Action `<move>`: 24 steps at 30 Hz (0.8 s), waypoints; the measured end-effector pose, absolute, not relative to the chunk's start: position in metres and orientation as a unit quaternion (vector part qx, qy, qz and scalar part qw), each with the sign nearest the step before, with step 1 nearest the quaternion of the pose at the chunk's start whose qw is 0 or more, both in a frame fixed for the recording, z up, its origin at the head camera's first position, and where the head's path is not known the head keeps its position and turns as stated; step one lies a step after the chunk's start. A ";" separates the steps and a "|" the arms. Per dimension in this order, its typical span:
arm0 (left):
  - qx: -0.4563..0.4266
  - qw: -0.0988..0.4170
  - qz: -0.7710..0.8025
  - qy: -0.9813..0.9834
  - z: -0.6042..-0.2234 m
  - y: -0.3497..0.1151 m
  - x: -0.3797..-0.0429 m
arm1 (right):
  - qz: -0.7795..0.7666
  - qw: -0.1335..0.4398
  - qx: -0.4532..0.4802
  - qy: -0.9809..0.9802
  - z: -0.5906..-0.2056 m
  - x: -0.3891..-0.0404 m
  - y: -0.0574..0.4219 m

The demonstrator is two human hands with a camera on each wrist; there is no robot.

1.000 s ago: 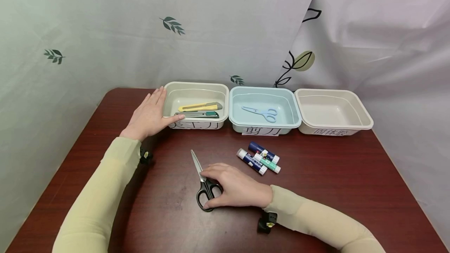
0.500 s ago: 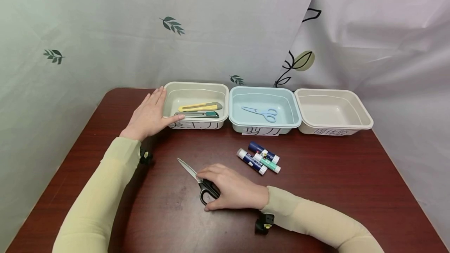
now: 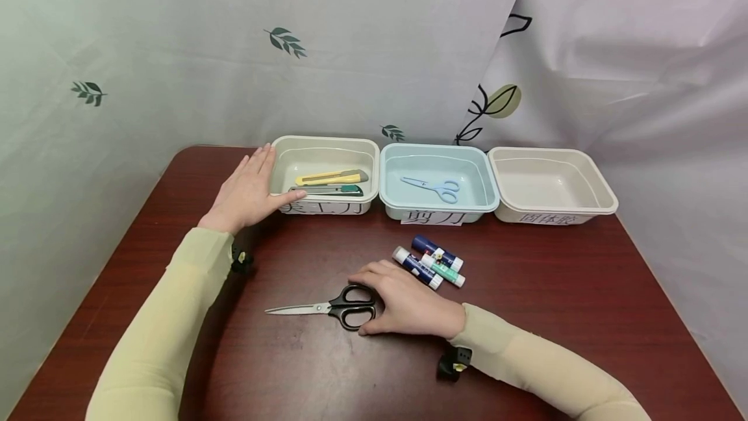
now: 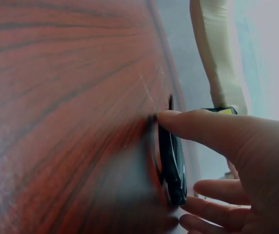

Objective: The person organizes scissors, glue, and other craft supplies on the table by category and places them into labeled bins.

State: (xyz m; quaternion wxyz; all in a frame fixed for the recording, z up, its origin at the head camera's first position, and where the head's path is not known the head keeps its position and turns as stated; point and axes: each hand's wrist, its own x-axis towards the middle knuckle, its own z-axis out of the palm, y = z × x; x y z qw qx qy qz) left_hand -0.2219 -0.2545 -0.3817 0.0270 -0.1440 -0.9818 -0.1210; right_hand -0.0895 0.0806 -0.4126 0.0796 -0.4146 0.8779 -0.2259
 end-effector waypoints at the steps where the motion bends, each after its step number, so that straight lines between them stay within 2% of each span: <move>1: -0.144 0.027 -0.121 -0.982 -0.381 -0.254 -0.222 | -0.226 0.081 -0.413 0.879 -0.413 -0.090 0.081; 24: -0.143 0.025 -0.123 -0.982 -0.382 -0.254 -0.222 | -0.165 0.061 -0.456 0.873 -0.406 -0.091 0.065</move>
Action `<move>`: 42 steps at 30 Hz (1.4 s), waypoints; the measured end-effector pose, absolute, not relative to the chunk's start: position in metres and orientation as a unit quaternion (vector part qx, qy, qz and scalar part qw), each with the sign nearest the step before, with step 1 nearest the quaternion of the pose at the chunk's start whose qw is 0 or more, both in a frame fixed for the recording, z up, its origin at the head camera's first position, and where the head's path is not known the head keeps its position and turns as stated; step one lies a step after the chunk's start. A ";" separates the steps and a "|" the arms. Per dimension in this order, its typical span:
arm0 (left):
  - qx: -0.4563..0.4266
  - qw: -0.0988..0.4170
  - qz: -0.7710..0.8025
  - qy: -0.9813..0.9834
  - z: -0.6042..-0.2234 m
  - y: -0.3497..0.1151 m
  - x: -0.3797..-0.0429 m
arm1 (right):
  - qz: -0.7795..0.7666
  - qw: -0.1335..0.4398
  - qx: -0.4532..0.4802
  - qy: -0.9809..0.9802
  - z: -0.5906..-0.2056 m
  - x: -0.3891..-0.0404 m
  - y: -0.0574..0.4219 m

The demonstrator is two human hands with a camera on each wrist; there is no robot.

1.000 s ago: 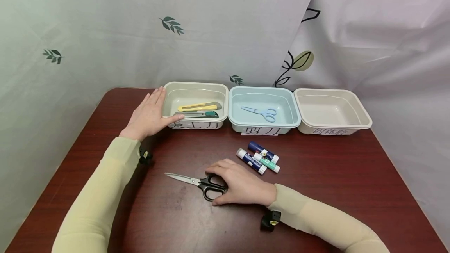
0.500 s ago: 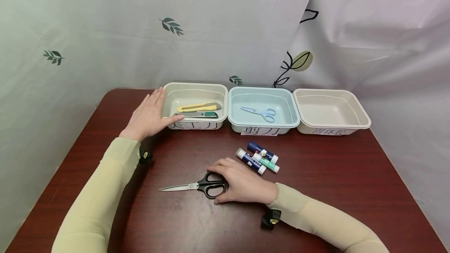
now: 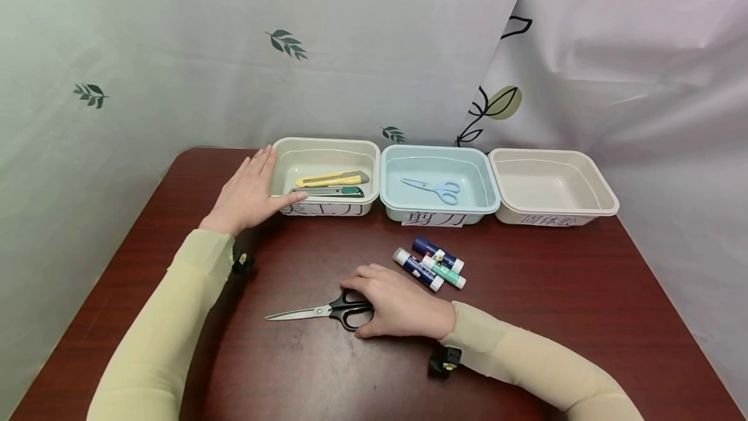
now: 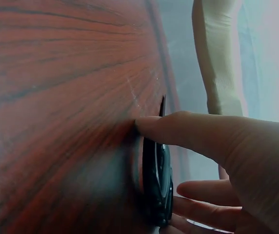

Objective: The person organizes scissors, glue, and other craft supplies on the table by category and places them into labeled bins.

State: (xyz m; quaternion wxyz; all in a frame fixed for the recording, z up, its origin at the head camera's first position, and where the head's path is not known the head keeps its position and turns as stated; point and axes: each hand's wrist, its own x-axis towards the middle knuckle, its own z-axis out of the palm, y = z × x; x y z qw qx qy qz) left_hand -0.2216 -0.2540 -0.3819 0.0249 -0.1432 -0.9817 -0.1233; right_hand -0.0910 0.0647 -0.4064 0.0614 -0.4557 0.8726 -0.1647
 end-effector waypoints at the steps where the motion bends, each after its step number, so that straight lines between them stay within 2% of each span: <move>1: -0.143 0.025 -0.123 -0.982 -0.382 -0.254 -0.222 | -0.160 0.061 -0.457 0.873 -0.406 -0.091 0.064; 23: -0.145 0.023 -0.126 -0.981 -0.381 -0.254 -0.220 | -0.073 0.063 -0.472 0.876 -0.394 -0.094 0.068; 42: -0.148 0.031 -0.125 -0.981 -0.382 -0.254 -0.222 | -0.127 0.027 -0.463 0.877 -0.393 -0.100 0.085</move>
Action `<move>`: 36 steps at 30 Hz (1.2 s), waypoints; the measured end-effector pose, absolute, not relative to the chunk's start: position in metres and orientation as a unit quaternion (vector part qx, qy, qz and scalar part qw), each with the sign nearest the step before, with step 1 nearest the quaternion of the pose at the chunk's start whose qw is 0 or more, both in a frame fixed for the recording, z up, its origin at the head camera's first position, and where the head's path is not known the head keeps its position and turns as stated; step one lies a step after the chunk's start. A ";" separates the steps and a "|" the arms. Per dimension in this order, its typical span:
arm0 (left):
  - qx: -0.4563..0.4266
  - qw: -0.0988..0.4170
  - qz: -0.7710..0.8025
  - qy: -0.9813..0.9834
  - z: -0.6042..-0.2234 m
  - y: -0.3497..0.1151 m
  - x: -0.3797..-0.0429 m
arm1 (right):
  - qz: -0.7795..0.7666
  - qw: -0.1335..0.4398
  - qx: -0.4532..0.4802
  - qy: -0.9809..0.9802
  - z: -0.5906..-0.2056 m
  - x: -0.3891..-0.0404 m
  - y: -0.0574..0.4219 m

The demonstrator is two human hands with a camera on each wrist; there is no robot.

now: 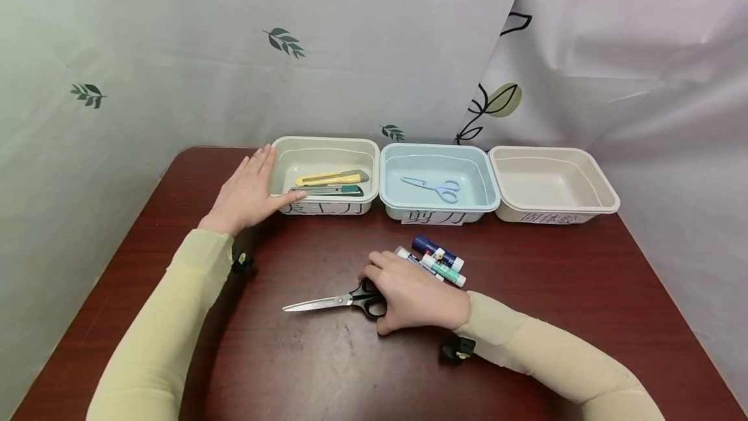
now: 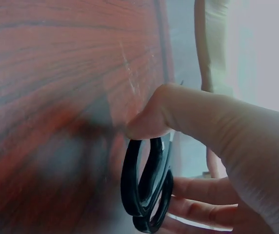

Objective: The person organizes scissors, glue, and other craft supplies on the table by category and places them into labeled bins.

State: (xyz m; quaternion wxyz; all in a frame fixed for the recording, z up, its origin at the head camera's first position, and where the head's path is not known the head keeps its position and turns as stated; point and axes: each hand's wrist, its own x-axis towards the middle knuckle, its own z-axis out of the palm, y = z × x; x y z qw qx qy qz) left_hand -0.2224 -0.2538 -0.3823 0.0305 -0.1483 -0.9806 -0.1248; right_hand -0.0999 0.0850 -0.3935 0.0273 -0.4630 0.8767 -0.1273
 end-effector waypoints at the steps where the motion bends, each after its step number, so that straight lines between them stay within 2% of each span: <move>1: -0.148 0.032 -0.124 -0.981 -0.382 -0.254 -0.222 | -0.132 0.026 -0.462 0.877 -0.393 -0.101 0.086; 19: -0.147 0.030 -0.125 -0.981 -0.384 -0.255 -0.223 | -0.261 0.016 -0.413 0.872 -0.377 -0.118 0.112; 36: -0.147 0.027 -0.123 -0.981 -0.383 -0.255 -0.223 | -0.292 -0.029 -0.381 0.877 -0.352 -0.132 0.145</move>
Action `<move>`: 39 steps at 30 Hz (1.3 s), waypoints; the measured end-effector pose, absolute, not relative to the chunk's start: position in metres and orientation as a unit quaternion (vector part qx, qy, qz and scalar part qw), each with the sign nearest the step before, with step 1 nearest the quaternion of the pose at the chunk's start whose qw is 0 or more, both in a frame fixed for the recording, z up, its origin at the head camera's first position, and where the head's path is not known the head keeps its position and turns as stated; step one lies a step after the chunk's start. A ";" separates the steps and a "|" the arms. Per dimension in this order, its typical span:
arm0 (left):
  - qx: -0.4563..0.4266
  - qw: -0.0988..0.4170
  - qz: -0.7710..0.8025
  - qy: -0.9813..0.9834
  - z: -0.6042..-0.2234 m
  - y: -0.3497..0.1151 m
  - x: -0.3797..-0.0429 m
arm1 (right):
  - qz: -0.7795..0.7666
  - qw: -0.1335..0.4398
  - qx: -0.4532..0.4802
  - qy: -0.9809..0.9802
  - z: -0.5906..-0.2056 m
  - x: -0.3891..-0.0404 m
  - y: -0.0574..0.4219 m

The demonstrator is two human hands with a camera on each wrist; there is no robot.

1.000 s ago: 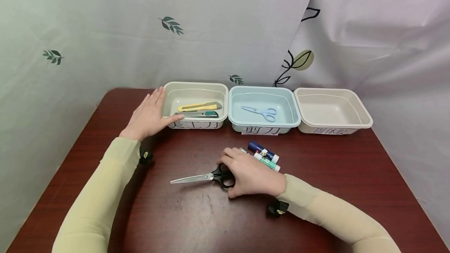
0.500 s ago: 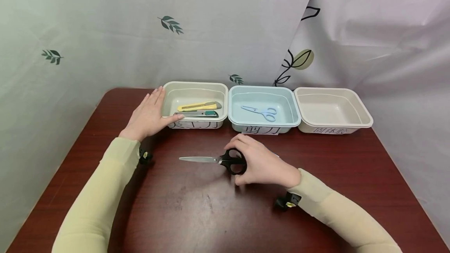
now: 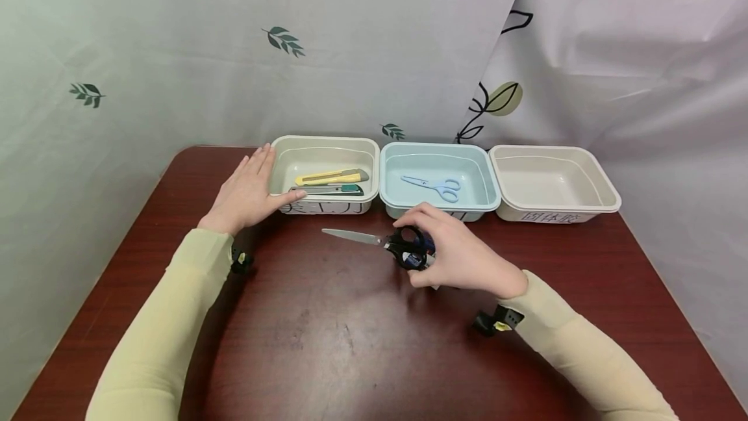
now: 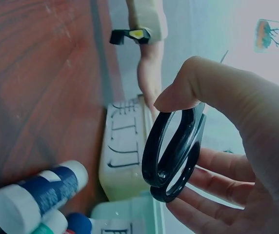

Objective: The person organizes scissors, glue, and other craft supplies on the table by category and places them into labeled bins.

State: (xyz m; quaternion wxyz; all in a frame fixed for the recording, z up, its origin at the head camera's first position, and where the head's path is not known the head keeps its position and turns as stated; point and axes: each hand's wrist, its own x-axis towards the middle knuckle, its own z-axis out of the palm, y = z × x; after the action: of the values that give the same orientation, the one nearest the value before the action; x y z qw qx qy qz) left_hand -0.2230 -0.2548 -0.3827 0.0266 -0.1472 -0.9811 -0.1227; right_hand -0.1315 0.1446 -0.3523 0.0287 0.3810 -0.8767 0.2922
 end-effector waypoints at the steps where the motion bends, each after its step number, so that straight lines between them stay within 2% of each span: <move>1: -0.148 0.027 -0.122 -0.981 -0.383 -0.255 -0.223 | 0.299 0.029 0.380 -0.875 -0.351 -0.132 0.147; 9: -0.147 0.029 -0.118 -0.982 -0.382 -0.254 -0.223 | 0.326 0.028 0.367 -0.871 -0.346 -0.137 0.161; 21: -0.146 0.027 -0.116 -0.982 -0.382 -0.254 -0.223 | 0.311 0.060 0.328 -0.890 -0.334 -0.149 0.180; 39: -0.146 0.034 -0.116 -0.982 -0.383 -0.254 -0.224 | 0.300 0.109 0.299 -0.899 -0.311 -0.185 0.221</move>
State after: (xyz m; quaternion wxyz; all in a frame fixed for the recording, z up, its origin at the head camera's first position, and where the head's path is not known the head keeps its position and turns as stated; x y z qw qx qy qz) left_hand -0.2236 -0.2539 -0.3835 0.0339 -0.1458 -0.9819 -0.1161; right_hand -0.1853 0.2215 -0.3108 0.1087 0.2988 -0.8994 0.3000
